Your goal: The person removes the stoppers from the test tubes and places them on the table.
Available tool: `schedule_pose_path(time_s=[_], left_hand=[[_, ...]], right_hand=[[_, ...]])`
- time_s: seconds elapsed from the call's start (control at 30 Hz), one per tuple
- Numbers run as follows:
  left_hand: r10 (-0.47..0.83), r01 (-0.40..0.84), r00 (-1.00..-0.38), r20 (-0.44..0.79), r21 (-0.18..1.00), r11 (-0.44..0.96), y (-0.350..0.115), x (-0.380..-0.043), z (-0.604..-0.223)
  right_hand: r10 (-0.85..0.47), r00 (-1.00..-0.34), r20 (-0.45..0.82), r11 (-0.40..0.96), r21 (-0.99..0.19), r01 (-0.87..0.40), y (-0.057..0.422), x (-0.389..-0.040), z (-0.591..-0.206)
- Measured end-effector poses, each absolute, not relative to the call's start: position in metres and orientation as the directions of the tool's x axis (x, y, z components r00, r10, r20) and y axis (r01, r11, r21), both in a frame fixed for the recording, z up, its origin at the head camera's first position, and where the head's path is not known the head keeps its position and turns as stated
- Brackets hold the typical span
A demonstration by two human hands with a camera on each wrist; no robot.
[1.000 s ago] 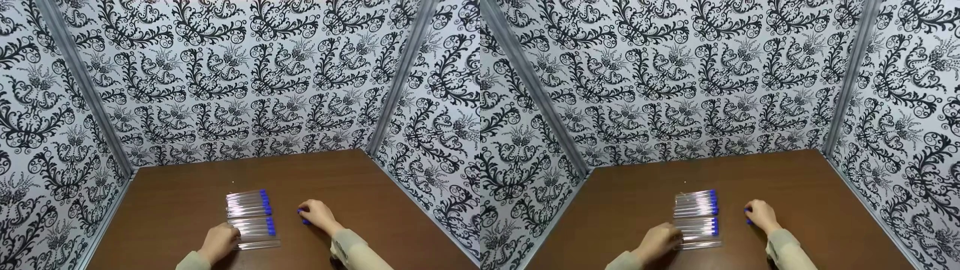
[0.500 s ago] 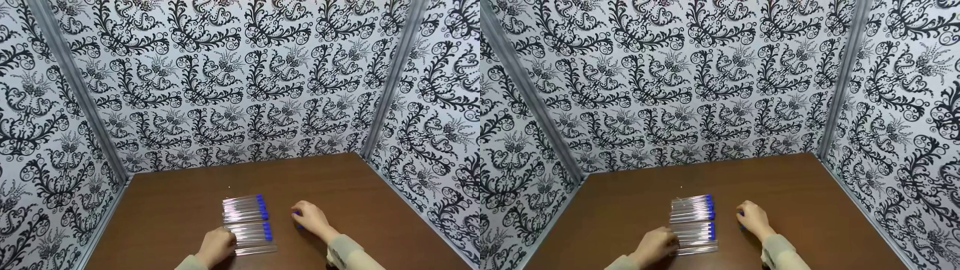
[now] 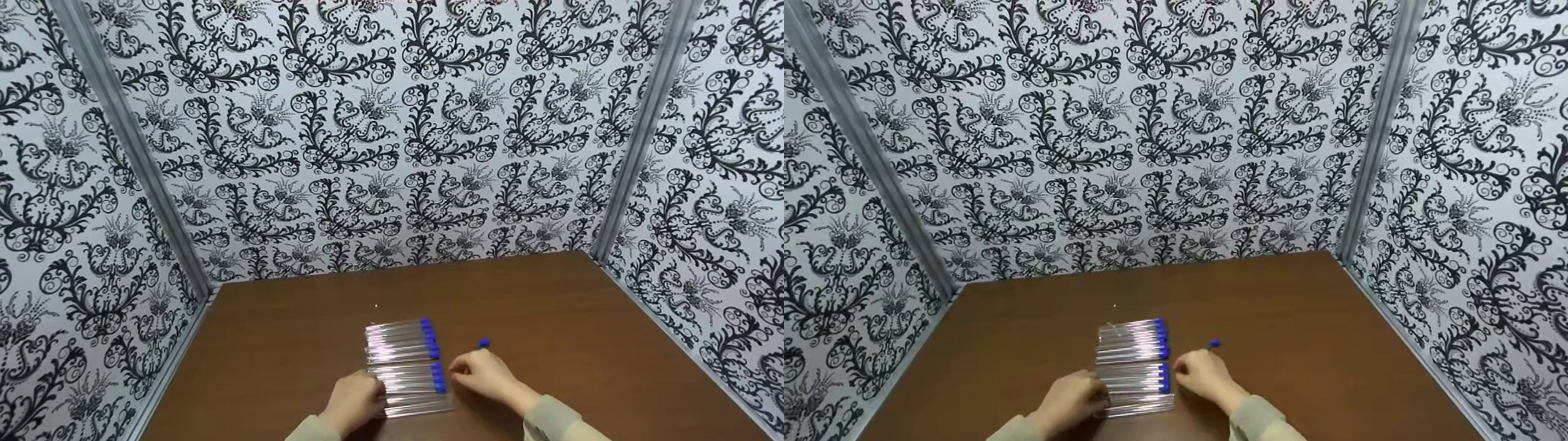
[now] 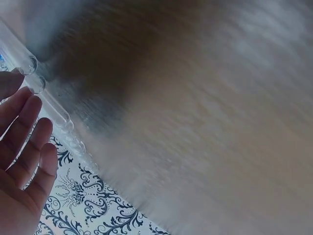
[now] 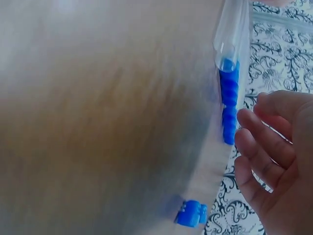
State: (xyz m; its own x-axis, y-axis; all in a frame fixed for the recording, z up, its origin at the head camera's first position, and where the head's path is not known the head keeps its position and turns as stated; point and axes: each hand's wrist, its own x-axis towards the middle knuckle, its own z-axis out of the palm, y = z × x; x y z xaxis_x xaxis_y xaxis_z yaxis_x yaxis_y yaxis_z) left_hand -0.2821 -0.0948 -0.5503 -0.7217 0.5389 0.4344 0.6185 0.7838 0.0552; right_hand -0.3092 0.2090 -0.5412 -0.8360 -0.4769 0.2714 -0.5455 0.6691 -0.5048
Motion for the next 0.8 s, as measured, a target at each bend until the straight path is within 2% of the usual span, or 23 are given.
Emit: schedule_pose_path(time_s=[0.33, 0.53, 0.8], left_hand=[[0.443, 0.532, -0.754, 0.485, 0.053, 0.845, -0.106, -0.281, -0.552], [0.374, 0.457, -0.808, 0.455, 0.085, 0.885, -0.109, -0.279, -0.557], [0.341, 0.426, -0.839, 0.424, 0.121, 0.897, -0.108, -0.277, -0.557]], right_hand=[[-0.498, -0.825, 0.269, 0.640, -0.528, -0.558, 0.200, -0.302, -0.545], [-0.499, -0.820, 0.281, 0.638, -0.521, -0.567, 0.197, -0.303, -0.550], [-0.500, -0.817, 0.287, 0.631, -0.526, -0.571, 0.194, -0.303, -0.552]])
